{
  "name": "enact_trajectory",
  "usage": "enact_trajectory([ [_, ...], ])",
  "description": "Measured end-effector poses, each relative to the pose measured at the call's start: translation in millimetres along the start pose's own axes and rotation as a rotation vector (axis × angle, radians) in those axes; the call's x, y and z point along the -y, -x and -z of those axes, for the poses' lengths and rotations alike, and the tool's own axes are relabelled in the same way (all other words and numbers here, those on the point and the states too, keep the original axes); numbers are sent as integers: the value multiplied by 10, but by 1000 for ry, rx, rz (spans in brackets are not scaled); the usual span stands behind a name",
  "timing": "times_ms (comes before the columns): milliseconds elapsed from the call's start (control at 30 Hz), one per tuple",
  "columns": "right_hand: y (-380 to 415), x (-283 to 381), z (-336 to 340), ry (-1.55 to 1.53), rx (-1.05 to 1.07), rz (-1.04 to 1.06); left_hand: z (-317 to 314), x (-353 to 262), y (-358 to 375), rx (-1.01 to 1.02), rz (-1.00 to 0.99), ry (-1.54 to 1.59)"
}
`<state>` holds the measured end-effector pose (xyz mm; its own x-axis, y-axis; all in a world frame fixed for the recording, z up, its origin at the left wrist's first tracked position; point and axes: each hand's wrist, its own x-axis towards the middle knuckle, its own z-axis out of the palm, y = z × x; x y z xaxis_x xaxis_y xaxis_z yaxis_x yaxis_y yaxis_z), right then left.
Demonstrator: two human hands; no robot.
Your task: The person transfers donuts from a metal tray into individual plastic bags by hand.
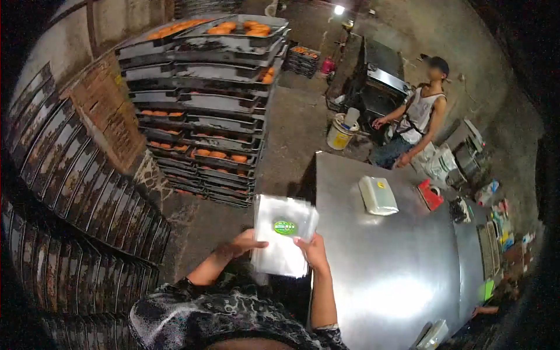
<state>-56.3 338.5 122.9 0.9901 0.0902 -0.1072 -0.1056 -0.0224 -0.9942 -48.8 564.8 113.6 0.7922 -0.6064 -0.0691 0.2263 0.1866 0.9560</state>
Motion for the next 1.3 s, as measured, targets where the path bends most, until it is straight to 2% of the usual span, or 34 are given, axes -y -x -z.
enact_trajectory([
  [33,-151,154,-194,87,62,47,168,-66,51,-10,-24,181],
  [67,-295,347,-427,166,124,80,349,-93,106,-20,-24,193],
  [133,-701,670,-857,445,229,66,750,-169,223,-280,-162,-8],
  [167,-916,863,-1081,629,168,258,1005,-260,274,-409,-239,-118],
  [200,-1160,1045,-1301,804,103,457,1320,-211,317,-419,-246,-122],
  [267,-1637,1623,-1714,897,-87,661,1908,79,376,-760,-76,-112],
  [300,-1843,2015,-1939,976,-130,804,2016,-37,469,-794,-111,130],
  [333,-2066,2419,-2168,1034,-155,966,2313,107,540,-744,-55,234],
  [367,-2321,2776,-2414,993,-260,1174,2722,567,506,-744,-162,250],
  [400,-2643,3124,-2644,986,-344,1298,3049,905,492,-743,-274,258],
  [433,-2907,3475,-2888,1113,-467,1242,3094,703,605,-749,-273,253],
  [467,-3311,3732,-3049,1213,-654,1468,2977,366,775,-844,-195,283],
  [500,-3631,3931,-3132,1340,-668,1356,2875,101,906,-935,-108,307],
  [533,-3919,4061,-3195,1469,-673,1231,2880,-13,948,-932,-84,303],
  [600,-4220,4240,-3265,1572,-366,757,2897,-194,972,-992,-126,287],
  [633,-4317,4195,-3240,1580,-366,727,2906,-437,1025,-934,20,148],
  [667,-4380,4147,-3192,1421,-346,779,2945,-513,972,-917,42,153],
  [700,-4402,4092,-3155,1261,-325,829,2965,-567,891,-846,-69,262],
  [800,-4218,3961,-2721,1374,-422,882,3045,-1004,571,-738,-314,426],
  [867,-3794,3875,-2240,1290,-427,1068,3333,-1115,337,-671,-235,251],
  [900,-3442,3815,-2037,1197,-423,1093,3351,-1293,226,-696,-284,259],
  [933,-3216,3708,-1721,1259,-603,954,3312,-1541,139,-711,-334,263],
  [967,-2867,3565,-1577,1045,-681,919,3321,-1750,50,-640,-366,306],
  [1000,-2602,3481,-1278,1218,-912,970,3308,-1959,-31,-558,-410,347],
  [1033,-2588,3252,-706,1077,-1204,901,3262,-2164,-97,-578,-384,340],
  [1067,-2453,3062,-428,465,-1095,744,3307,-2251,-241,-503,-467,366],
  [1100,-2006,3103,-547,200,-861,333,3286,-2387,-351,-467,-474,409],
  [1133,-1941,2888,117,-219,-554,212,3252,-2513,-447,-435,-470,450],
  [1167,-1779,2805,301,-244,-574,199,3249,-2601,-588,-437,-506,451],
  [1200,-1790,2744,141,-262,-599,172,3434,-2637,-804,-443,-529,464],
  [1233,-1560,2742,65,-315,-650,196,3380,-2725,-908,-367,-543,536],
  [1267,-1316,2671,140,-328,-693,213,3302,-2804,-1001,-441,-523,558],
  [1300,-1340,2574,237,-331,-678,200,3432,-2855,-1292,-330,-570,570],
])
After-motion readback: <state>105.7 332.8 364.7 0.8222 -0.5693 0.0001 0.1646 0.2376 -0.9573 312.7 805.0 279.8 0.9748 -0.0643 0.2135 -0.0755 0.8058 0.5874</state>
